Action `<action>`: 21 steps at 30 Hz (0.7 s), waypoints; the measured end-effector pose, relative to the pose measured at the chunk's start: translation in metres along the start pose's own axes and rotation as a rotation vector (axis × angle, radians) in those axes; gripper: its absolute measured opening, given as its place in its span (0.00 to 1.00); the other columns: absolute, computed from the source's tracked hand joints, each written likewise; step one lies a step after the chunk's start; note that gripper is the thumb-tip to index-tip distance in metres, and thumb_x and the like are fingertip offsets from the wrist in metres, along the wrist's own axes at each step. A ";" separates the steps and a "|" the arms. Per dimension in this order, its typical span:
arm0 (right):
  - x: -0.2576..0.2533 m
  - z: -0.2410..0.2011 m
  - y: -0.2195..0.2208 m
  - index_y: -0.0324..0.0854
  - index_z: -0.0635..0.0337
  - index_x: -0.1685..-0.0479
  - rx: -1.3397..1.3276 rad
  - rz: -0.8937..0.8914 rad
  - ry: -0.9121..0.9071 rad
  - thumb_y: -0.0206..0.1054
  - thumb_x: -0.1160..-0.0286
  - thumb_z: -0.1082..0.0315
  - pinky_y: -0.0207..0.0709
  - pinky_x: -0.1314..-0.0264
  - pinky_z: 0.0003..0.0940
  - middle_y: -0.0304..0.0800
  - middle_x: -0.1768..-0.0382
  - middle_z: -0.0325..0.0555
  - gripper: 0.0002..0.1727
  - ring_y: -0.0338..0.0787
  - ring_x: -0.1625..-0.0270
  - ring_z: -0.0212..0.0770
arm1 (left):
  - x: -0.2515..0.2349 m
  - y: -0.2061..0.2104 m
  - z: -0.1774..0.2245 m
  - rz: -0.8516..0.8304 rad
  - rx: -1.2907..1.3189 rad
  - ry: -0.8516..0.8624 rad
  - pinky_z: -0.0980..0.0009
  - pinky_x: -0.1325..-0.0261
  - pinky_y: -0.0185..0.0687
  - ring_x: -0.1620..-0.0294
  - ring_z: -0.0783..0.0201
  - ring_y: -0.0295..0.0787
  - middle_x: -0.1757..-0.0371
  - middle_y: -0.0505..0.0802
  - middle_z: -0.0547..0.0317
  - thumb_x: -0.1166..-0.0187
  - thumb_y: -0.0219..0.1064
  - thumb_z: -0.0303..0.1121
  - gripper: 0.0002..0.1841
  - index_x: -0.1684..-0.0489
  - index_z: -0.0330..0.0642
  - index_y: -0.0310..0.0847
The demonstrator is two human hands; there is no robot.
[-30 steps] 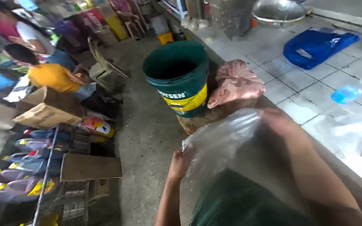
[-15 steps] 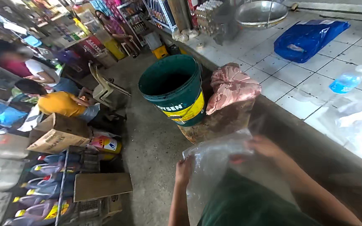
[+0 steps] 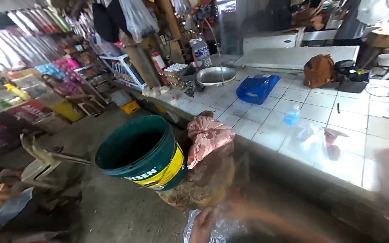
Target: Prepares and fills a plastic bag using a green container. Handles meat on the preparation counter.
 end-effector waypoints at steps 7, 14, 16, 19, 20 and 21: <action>0.025 0.015 0.012 0.84 0.61 0.46 -0.255 -0.080 0.102 0.63 0.14 0.46 0.84 0.61 0.44 0.88 0.65 0.50 0.24 0.86 0.68 0.42 | 0.015 -0.002 -0.011 0.358 -0.105 0.024 0.67 0.48 0.90 0.56 0.69 0.93 0.57 0.96 0.58 0.16 0.68 0.35 0.10 0.49 0.39 0.90; 0.019 0.006 0.010 0.84 0.59 0.41 -0.467 0.065 0.129 0.68 0.18 0.61 0.88 0.65 0.38 0.91 0.59 0.46 0.15 0.88 0.71 0.38 | 0.043 -0.001 0.029 0.467 -0.381 -0.119 0.54 0.61 0.91 0.68 0.59 0.93 0.66 0.94 0.55 0.17 0.68 0.45 0.20 0.42 0.37 0.85; 0.016 -0.001 0.012 0.84 0.59 0.45 -0.411 0.034 0.116 0.73 0.22 0.60 0.87 0.65 0.37 0.91 0.61 0.45 0.15 0.88 0.72 0.37 | 0.043 0.012 0.019 0.114 -0.154 -0.278 0.56 0.52 0.94 0.60 0.60 0.96 0.59 0.97 0.56 0.17 0.66 0.55 0.26 0.36 0.41 0.85; 0.009 -0.007 0.021 0.84 0.60 0.49 -0.281 0.000 0.142 0.74 0.24 0.52 0.86 0.58 0.41 0.89 0.61 0.46 0.19 0.88 0.66 0.39 | 0.042 0.031 -0.002 -0.050 0.086 -0.226 0.58 0.46 0.95 0.55 0.60 0.96 0.54 0.97 0.55 0.16 0.69 0.43 0.18 0.40 0.37 0.85; 0.007 -0.006 0.020 0.84 0.60 0.51 -0.288 0.025 0.150 0.75 0.26 0.50 0.85 0.57 0.42 0.89 0.62 0.46 0.21 0.88 0.65 0.39 | 0.043 0.031 -0.006 -0.009 0.160 -0.184 0.58 0.47 0.96 0.56 0.58 0.97 0.56 0.97 0.52 0.15 0.68 0.37 0.14 0.45 0.35 0.86; 0.005 -0.004 0.017 0.84 0.60 0.54 -0.316 0.052 0.151 0.77 0.28 0.48 0.84 0.61 0.40 0.87 0.65 0.45 0.22 0.86 0.69 0.38 | 0.043 0.029 -0.007 0.054 0.249 -0.157 0.56 0.48 0.96 0.57 0.55 0.98 0.56 0.97 0.49 0.14 0.66 0.32 0.11 0.48 0.31 0.85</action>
Point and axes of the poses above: each hand's wrist, its own x-axis away from the middle knuckle, its own y-axis out of the palm, z = x × y, the point moved 4 cm from there along -x, towards the middle knuckle
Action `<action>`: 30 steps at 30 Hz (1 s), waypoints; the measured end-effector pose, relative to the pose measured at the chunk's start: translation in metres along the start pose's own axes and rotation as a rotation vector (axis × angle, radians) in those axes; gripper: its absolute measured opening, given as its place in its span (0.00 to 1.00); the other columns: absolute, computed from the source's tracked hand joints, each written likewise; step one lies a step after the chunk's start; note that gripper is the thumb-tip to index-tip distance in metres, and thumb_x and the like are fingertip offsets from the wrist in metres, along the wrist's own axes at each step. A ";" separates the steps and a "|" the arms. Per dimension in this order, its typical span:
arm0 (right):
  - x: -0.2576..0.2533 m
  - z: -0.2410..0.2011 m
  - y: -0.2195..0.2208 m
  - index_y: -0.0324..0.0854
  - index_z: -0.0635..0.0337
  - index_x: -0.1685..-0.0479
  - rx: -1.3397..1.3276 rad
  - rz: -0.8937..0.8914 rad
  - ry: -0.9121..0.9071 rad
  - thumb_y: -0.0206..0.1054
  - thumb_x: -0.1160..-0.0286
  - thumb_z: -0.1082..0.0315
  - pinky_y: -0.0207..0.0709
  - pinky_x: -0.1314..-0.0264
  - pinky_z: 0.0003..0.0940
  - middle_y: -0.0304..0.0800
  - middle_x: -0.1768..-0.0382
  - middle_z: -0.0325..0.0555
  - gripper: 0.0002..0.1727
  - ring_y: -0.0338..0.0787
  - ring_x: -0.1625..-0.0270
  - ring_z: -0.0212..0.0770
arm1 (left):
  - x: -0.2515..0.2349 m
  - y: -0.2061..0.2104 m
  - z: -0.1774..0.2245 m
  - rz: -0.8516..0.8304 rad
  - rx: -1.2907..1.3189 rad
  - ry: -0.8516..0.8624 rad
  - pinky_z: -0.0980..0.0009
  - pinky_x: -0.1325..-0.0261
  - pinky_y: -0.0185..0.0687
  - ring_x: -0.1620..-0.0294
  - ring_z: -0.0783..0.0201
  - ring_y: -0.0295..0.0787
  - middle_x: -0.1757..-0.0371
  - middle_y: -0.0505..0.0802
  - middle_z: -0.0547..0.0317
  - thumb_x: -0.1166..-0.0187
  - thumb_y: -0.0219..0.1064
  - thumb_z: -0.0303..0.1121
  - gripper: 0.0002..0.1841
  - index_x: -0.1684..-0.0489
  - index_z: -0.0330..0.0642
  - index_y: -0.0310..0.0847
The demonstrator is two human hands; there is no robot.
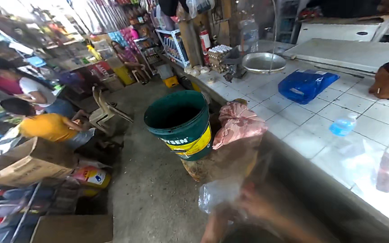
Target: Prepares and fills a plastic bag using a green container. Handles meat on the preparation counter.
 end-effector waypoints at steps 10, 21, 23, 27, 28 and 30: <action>-0.003 0.034 -0.062 0.89 0.53 0.47 0.419 0.397 0.132 0.70 0.26 0.50 0.85 0.37 0.54 0.95 0.51 0.47 0.19 0.94 0.46 0.47 | 0.014 -0.038 0.023 0.501 0.867 -0.040 0.58 0.58 0.92 0.65 0.60 0.94 0.70 0.94 0.57 0.09 0.37 0.45 0.25 0.69 0.49 0.79; 0.031 0.029 -0.063 0.77 0.50 0.23 0.617 0.533 -0.022 0.78 0.39 0.56 0.79 0.28 0.60 0.77 0.22 0.60 0.37 0.82 0.25 0.59 | 0.008 -0.037 0.036 0.573 0.045 -0.001 0.76 0.77 0.74 0.81 0.76 0.75 0.76 0.85 0.68 0.16 0.65 0.35 0.08 0.57 0.40 0.86; 0.049 -0.011 -0.038 0.89 0.41 0.39 0.693 0.444 -0.510 0.82 0.45 0.54 0.56 0.10 0.66 0.63 0.11 0.54 0.27 0.56 0.07 0.61 | 0.005 -0.024 0.048 0.476 -0.123 0.007 0.74 0.79 0.74 0.83 0.75 0.75 0.78 0.86 0.67 0.17 0.67 0.37 0.10 0.56 0.40 0.90; 0.036 -0.031 -0.005 0.93 0.46 0.45 0.936 0.105 -0.397 0.65 0.20 0.47 0.36 0.06 0.70 0.79 0.19 0.42 0.19 0.60 0.08 0.55 | -0.001 0.007 0.066 0.172 -0.398 0.031 0.69 0.77 0.80 0.82 0.69 0.80 0.75 0.91 0.63 0.21 0.73 0.47 0.15 0.47 0.49 0.94; 0.027 -0.026 -0.011 0.90 0.54 0.42 0.911 0.118 -0.248 0.61 0.16 0.55 0.53 0.09 0.65 0.88 0.29 0.47 0.18 0.76 0.18 0.54 | 0.000 0.000 0.068 0.187 -0.646 -0.013 0.60 0.68 0.87 0.75 0.62 0.87 0.69 0.93 0.59 0.25 0.75 0.53 0.23 0.36 0.55 0.90; 0.021 -0.025 -0.030 0.86 0.55 0.35 0.870 0.179 -0.034 0.55 0.11 0.60 0.79 0.27 0.61 0.92 0.40 0.55 0.19 0.89 0.33 0.58 | 0.001 -0.032 0.065 0.324 -1.028 -0.213 0.35 0.53 0.88 0.59 0.38 0.95 0.58 0.96 0.39 0.29 0.77 0.54 0.39 0.16 0.52 0.73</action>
Point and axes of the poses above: each hand's wrist, its own x-axis away from the middle knuckle, its own y-axis out of the palm, z = x × y, the point moved 4 cm from there along -x, towards the middle knuckle
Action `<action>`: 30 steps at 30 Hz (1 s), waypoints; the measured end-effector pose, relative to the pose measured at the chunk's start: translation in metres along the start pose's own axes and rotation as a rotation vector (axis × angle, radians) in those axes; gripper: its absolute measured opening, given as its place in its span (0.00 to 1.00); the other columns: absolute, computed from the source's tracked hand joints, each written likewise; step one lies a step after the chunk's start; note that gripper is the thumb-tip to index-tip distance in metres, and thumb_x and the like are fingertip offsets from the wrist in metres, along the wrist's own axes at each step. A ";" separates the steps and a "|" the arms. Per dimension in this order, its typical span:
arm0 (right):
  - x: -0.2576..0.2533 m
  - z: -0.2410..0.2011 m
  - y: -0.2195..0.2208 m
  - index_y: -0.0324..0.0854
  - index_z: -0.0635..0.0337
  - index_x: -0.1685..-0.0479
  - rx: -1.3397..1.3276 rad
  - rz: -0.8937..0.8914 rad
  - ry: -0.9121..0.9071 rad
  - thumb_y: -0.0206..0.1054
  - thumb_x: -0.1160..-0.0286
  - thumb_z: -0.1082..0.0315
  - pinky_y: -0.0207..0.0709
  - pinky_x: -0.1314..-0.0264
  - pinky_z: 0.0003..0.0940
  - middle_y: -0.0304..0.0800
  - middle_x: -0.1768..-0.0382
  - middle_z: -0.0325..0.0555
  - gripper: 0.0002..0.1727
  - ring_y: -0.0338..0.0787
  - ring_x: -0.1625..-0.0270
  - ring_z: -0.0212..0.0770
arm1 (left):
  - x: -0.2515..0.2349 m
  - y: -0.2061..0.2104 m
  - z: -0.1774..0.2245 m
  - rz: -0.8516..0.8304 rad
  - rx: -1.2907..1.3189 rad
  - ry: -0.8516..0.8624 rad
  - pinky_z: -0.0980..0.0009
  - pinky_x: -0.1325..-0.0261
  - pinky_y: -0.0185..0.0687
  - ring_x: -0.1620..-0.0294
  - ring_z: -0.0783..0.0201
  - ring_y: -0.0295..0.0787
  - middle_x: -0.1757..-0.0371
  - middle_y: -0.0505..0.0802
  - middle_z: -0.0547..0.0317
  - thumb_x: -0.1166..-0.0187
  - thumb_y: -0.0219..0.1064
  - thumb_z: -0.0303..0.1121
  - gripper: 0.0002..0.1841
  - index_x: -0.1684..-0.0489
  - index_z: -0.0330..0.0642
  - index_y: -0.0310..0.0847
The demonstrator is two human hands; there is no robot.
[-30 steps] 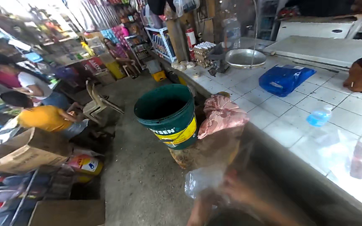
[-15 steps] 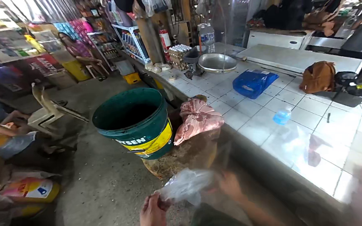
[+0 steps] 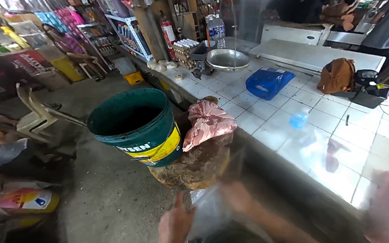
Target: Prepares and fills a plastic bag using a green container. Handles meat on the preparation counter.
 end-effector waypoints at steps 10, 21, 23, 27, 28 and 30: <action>-0.016 0.041 0.033 0.81 0.66 0.32 -0.738 -0.052 0.257 0.59 0.12 0.65 0.91 0.43 0.44 0.94 0.47 0.53 0.18 0.96 0.49 0.45 | 0.048 0.018 -0.052 -0.323 1.568 -0.161 0.72 0.66 0.89 0.70 0.69 0.90 0.61 0.94 0.56 0.19 0.55 0.29 0.16 0.39 0.40 0.84; -0.076 -0.037 0.001 0.78 0.61 0.42 -1.328 -0.238 0.273 0.53 0.11 0.66 0.85 0.67 0.33 0.82 0.76 0.40 0.12 0.84 0.76 0.35 | -0.010 -0.020 -0.106 -0.477 0.606 0.084 0.70 0.70 0.77 0.79 0.73 0.77 0.75 0.86 0.66 0.13 0.55 0.39 0.17 0.57 0.45 0.93; -0.096 -0.059 -0.006 0.78 0.60 0.39 -1.269 -0.280 0.235 0.52 0.08 0.52 0.86 0.62 0.35 0.85 0.70 0.42 0.21 0.87 0.70 0.37 | -0.052 -0.043 -0.130 -0.353 0.791 -0.058 0.75 0.74 0.75 0.81 0.75 0.74 0.79 0.82 0.70 0.14 0.60 0.43 0.15 0.64 0.44 0.88; -0.148 -0.121 -0.034 0.71 0.64 0.27 -1.239 -0.263 0.222 0.32 0.14 0.27 0.90 0.59 0.48 0.84 0.70 0.47 0.48 0.88 0.71 0.45 | -0.134 -0.119 -0.158 -0.309 1.125 -0.069 0.82 0.79 0.69 0.83 0.78 0.72 0.71 0.88 0.65 0.06 0.48 0.53 0.23 0.35 0.47 0.79; -0.162 -0.136 -0.043 0.72 0.65 0.28 -1.231 -0.222 0.226 0.28 0.17 0.24 0.89 0.61 0.48 0.85 0.71 0.48 0.52 0.88 0.72 0.46 | -0.153 -0.138 -0.159 -0.301 1.157 -0.094 0.81 0.82 0.67 0.87 0.76 0.70 0.77 0.86 0.64 0.08 0.45 0.59 0.29 0.45 0.44 0.85; -0.186 -0.162 -0.058 0.76 0.62 0.36 -1.196 -0.139 0.273 0.23 0.27 0.16 0.88 0.66 0.47 0.84 0.73 0.46 0.59 0.87 0.75 0.45 | -0.188 -0.170 -0.158 -0.347 1.162 -0.126 0.77 0.82 0.71 0.88 0.72 0.70 0.85 0.80 0.64 0.13 0.38 0.69 0.42 0.64 0.41 0.89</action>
Point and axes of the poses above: each hand's wrist, its own x-axis away from the middle knuckle, its own y-axis out of the palm, z = x × y, the point moved 4 cm from there along -x, towards the middle knuckle
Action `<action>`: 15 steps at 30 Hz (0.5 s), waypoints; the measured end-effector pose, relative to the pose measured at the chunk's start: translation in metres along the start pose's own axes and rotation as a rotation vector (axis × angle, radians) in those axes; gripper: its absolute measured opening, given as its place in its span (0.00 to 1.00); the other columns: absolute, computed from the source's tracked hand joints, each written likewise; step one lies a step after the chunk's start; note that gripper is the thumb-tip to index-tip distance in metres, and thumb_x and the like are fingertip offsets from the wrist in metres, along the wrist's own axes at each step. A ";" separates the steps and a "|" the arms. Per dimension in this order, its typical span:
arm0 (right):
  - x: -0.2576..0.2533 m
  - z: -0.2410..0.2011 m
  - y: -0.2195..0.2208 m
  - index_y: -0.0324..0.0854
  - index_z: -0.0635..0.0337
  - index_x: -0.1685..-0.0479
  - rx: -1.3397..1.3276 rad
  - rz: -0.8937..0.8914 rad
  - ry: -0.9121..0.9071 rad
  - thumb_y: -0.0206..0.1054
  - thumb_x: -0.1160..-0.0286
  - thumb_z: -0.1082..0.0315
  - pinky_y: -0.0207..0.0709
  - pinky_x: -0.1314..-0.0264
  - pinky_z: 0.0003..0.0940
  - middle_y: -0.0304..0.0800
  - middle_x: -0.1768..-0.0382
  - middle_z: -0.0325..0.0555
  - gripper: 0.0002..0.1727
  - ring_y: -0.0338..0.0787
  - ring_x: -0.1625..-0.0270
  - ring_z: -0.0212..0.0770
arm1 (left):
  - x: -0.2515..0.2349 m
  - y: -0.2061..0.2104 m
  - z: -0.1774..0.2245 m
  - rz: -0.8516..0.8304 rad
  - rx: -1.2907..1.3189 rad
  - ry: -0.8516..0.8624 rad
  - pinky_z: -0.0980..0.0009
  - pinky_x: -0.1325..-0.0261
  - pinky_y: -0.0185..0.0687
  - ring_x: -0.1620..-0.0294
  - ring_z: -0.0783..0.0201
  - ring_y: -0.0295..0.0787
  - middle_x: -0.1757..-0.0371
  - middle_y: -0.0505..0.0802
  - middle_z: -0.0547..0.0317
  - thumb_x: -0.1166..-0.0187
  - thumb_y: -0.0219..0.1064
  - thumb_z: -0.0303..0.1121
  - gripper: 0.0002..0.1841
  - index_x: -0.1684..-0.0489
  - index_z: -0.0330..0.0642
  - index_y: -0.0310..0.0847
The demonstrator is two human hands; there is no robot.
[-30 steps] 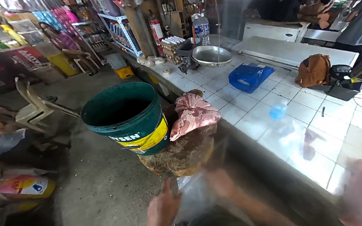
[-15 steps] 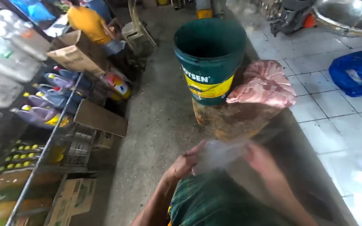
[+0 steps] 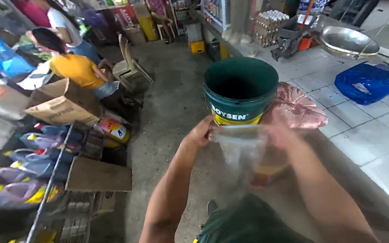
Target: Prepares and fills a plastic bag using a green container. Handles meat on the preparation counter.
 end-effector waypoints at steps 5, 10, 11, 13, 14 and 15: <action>-0.021 -0.041 0.021 0.75 0.62 0.30 -0.051 0.151 0.065 0.25 0.44 0.06 0.88 0.65 0.51 0.90 0.66 0.53 0.69 0.90 0.70 0.49 | -0.039 -0.028 0.057 -0.041 -0.016 -0.061 0.72 0.82 0.76 0.87 0.66 0.75 0.81 0.85 0.56 0.29 0.35 0.86 0.53 0.57 0.39 0.86; -0.023 -0.058 0.027 0.76 0.57 0.29 0.001 0.307 0.054 0.36 0.47 0.05 0.87 0.66 0.49 0.88 0.65 0.53 0.67 0.88 0.72 0.49 | -0.049 -0.026 0.081 -0.045 -0.111 -0.060 0.57 0.62 0.87 0.69 0.55 0.88 0.67 0.89 0.49 0.31 0.40 0.87 0.53 0.48 0.39 0.83; -0.024 -0.062 0.026 0.74 0.54 0.24 0.015 0.349 0.050 0.41 0.47 0.05 0.86 0.64 0.50 0.88 0.59 0.55 0.66 0.88 0.69 0.50 | -0.051 -0.024 0.084 -0.034 -0.135 -0.042 0.57 0.61 0.87 0.68 0.55 0.88 0.65 0.90 0.48 0.31 0.43 0.85 0.52 0.45 0.38 0.83; -0.027 -0.071 0.030 0.68 0.52 0.19 0.050 0.421 0.045 0.54 0.42 0.11 0.85 0.63 0.49 0.85 0.52 0.56 0.60 0.87 0.66 0.50 | -0.053 -0.020 0.091 0.004 -0.190 -0.017 0.57 0.59 0.87 0.67 0.56 0.87 0.65 0.88 0.51 0.29 0.51 0.82 0.48 0.41 0.40 0.80; -0.028 -0.076 0.032 0.68 0.52 0.19 0.052 0.459 0.038 0.60 0.39 0.16 0.85 0.65 0.47 0.85 0.52 0.54 0.56 0.86 0.68 0.47 | -0.054 -0.017 0.096 0.025 -0.206 -0.015 0.58 0.57 0.87 0.65 0.56 0.86 0.63 0.87 0.51 0.28 0.56 0.79 0.45 0.38 0.41 0.79; -0.030 -0.080 0.035 0.68 0.51 0.22 0.038 0.485 0.027 0.64 0.37 0.20 0.84 0.67 0.44 0.83 0.55 0.51 0.51 0.83 0.71 0.44 | -0.056 -0.015 0.100 0.054 -0.210 -0.011 0.59 0.59 0.86 0.67 0.57 0.86 0.64 0.87 0.52 0.27 0.59 0.76 0.41 0.38 0.43 0.79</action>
Point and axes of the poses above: each hand's wrist, its own x-axis away from the middle knuckle, its own y-axis out of the palm, z = x × y, the point moved 4 cm from there along -x, towards the middle knuckle
